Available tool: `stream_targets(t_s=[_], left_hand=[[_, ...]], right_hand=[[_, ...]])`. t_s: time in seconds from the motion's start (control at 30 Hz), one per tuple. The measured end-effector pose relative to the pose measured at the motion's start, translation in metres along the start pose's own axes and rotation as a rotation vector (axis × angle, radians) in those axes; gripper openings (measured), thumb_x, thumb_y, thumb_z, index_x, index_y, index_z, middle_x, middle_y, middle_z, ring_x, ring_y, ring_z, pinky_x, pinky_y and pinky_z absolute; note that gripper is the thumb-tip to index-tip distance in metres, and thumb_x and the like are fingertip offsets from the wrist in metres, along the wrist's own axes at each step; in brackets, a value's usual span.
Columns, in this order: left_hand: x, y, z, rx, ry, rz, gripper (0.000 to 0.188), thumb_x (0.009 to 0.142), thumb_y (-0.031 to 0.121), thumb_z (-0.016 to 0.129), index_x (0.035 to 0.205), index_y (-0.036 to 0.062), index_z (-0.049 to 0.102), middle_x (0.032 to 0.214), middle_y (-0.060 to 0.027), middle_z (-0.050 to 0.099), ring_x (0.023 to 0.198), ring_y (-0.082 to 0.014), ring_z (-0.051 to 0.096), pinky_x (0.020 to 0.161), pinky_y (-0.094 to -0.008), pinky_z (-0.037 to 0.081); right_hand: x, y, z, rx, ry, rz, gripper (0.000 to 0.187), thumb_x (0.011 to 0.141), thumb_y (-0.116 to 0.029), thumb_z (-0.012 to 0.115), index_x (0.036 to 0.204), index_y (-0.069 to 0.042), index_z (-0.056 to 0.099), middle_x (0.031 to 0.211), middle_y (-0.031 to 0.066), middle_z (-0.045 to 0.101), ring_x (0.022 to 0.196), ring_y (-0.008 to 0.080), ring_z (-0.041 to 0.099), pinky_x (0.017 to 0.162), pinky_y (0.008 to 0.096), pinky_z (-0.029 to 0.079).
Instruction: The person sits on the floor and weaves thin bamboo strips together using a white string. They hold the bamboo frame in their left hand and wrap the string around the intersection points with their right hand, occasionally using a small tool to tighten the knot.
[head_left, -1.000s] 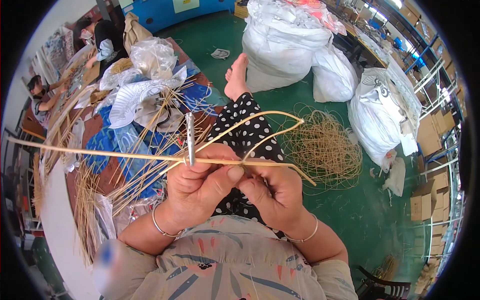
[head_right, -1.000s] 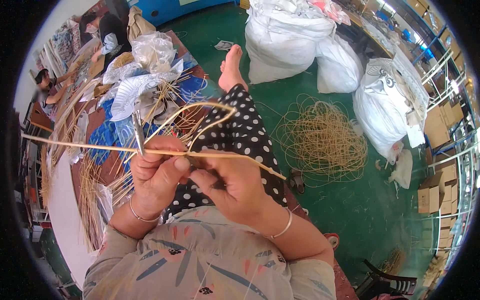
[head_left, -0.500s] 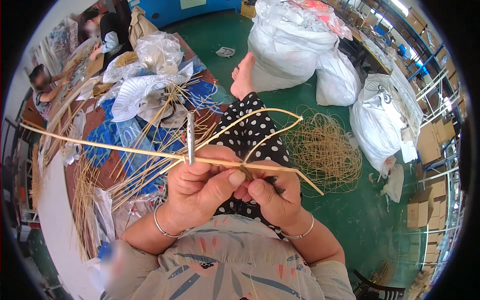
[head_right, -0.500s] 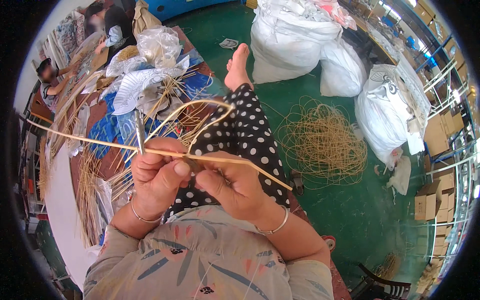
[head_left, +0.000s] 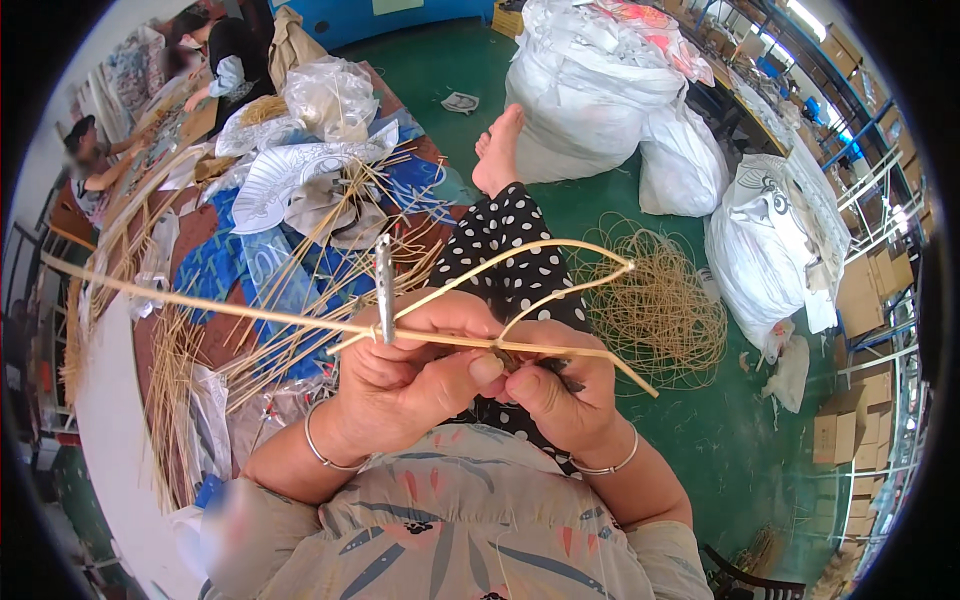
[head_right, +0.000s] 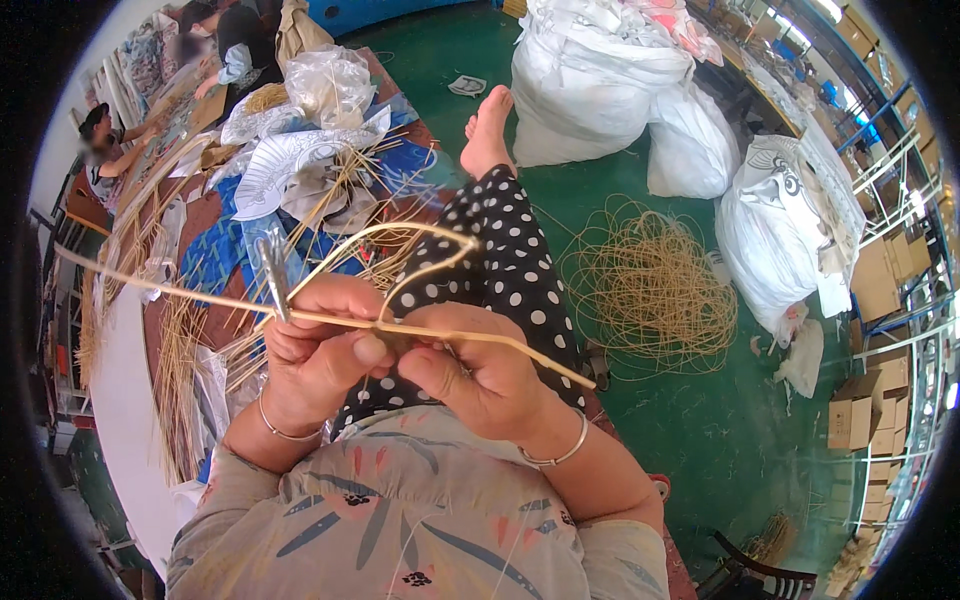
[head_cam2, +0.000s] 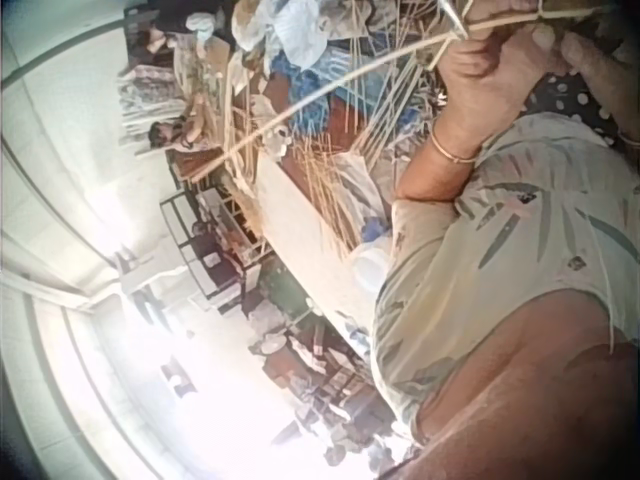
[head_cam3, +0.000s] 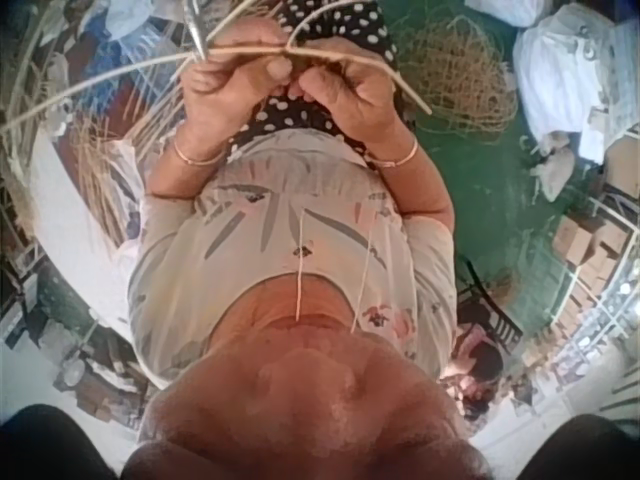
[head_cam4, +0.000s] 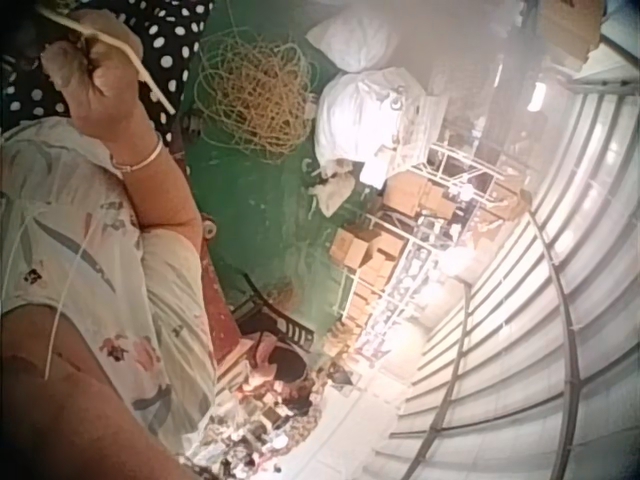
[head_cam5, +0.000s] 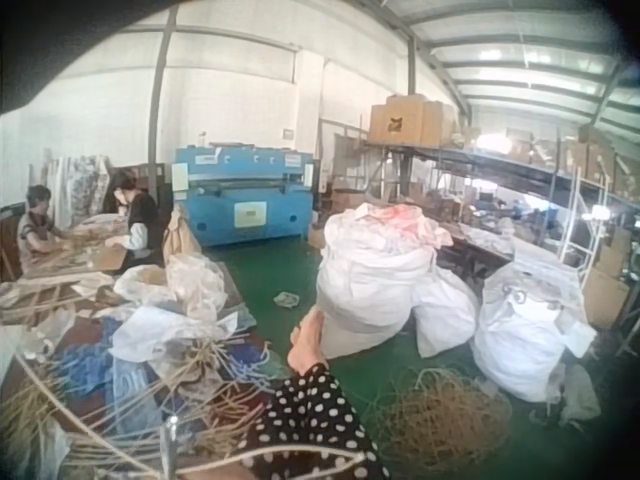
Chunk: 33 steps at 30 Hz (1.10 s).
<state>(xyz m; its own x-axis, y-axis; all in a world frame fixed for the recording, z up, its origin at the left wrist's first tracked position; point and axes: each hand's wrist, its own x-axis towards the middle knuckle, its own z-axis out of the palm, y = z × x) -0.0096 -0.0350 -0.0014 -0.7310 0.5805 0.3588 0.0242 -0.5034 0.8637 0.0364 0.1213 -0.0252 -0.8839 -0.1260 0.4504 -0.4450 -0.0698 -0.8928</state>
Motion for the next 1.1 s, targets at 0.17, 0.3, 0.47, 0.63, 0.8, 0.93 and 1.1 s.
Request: stream_targets(t_s=[0.17, 0.3, 0.47, 0.63, 0.8, 0.93, 1.1], left_hand=[[0.0, 0.003, 0.004, -0.014, -0.018, 0.033, 0.014, 0.08, 0.0, 0.055, 0.093, -0.0041, 0.053, 0.081, -0.0075, 0.057, 0.069, -0.0107, 0.056, 0.06, -0.0219, 0.047], [-0.001, 0.006, 0.008, -0.006, -0.003, 0.029, 0.012, 0.081, 0.0, 0.053, 0.092, -0.0038, 0.053, 0.081, -0.0074, 0.056, 0.068, -0.0106, 0.056, 0.059, -0.0214, 0.046], [-0.003, 0.007, 0.008, 0.032, -0.013, 0.061, 0.009, 0.083, 0.001, 0.05, 0.091, -0.0039, 0.053, 0.078, -0.0075, 0.056, 0.066, -0.0105, 0.056, 0.056, -0.021, 0.045], [-0.004, 0.005, 0.005, 0.034, -0.007, 0.085, 0.008, 0.084, 0.002, 0.05, 0.088, -0.0039, 0.053, 0.073, -0.0071, 0.056, 0.063, -0.0104, 0.055, 0.053, -0.021, 0.044], [-0.006, 0.001, 0.001, -0.028, 0.027, 0.063, 0.007, 0.083, 0.001, 0.05, 0.086, -0.004, 0.053, 0.072, -0.0073, 0.056, 0.062, -0.011, 0.055, 0.053, -0.022, 0.044], [-0.007, -0.002, -0.002, -0.041, 0.06, 0.065, 0.007, 0.083, 0.002, 0.05, 0.087, -0.0039, 0.052, 0.072, -0.0077, 0.056, 0.062, -0.0115, 0.054, 0.053, -0.0226, 0.044], [-0.005, 0.003, -0.005, -0.024, 0.018, 0.075, 0.008, 0.084, 0.002, 0.05, 0.089, -0.0036, 0.052, 0.074, -0.0083, 0.056, 0.062, -0.0116, 0.054, 0.054, -0.0229, 0.044]], right_hand=[[-0.001, -0.004, 0.002, 0.042, 0.008, 0.025, 0.02, 0.083, -0.014, 0.054, 0.094, 0.003, 0.056, 0.073, 0.0059, 0.055, 0.057, 0.0108, 0.049, 0.051, 0.0228, 0.039], [-0.001, -0.006, 0.002, 0.047, -0.003, 0.012, 0.021, 0.084, -0.015, 0.054, 0.094, 0.003, 0.056, 0.073, 0.0057, 0.055, 0.056, 0.0099, 0.049, 0.05, 0.0223, 0.038], [-0.003, -0.005, 0.004, 0.075, -0.012, 0.026, 0.022, 0.084, -0.016, 0.054, 0.095, 0.003, 0.056, 0.073, 0.0056, 0.056, 0.056, 0.0085, 0.049, 0.049, 0.0211, 0.038], [-0.002, -0.008, 0.006, 0.136, -0.032, 0.068, 0.022, 0.085, -0.016, 0.053, 0.096, 0.003, 0.057, 0.073, 0.0043, 0.057, 0.057, 0.0068, 0.049, 0.049, 0.0195, 0.039], [-0.003, -0.001, 0.006, 0.117, -0.04, 0.089, 0.023, 0.085, -0.016, 0.053, 0.096, 0.003, 0.057, 0.074, 0.0042, 0.057, 0.059, 0.007, 0.051, 0.05, 0.019, 0.04], [-0.002, 0.0, 0.009, 0.133, -0.027, 0.106, 0.023, 0.084, -0.015, 0.054, 0.097, 0.003, 0.056, 0.074, 0.0043, 0.057, 0.059, 0.0072, 0.052, 0.05, 0.019, 0.04], [-0.001, 0.0, 0.006, 0.154, -0.055, 0.179, 0.021, 0.081, -0.012, 0.057, 0.097, 0.002, 0.056, 0.08, 0.0051, 0.057, 0.065, 0.0074, 0.052, 0.054, 0.0191, 0.041]])
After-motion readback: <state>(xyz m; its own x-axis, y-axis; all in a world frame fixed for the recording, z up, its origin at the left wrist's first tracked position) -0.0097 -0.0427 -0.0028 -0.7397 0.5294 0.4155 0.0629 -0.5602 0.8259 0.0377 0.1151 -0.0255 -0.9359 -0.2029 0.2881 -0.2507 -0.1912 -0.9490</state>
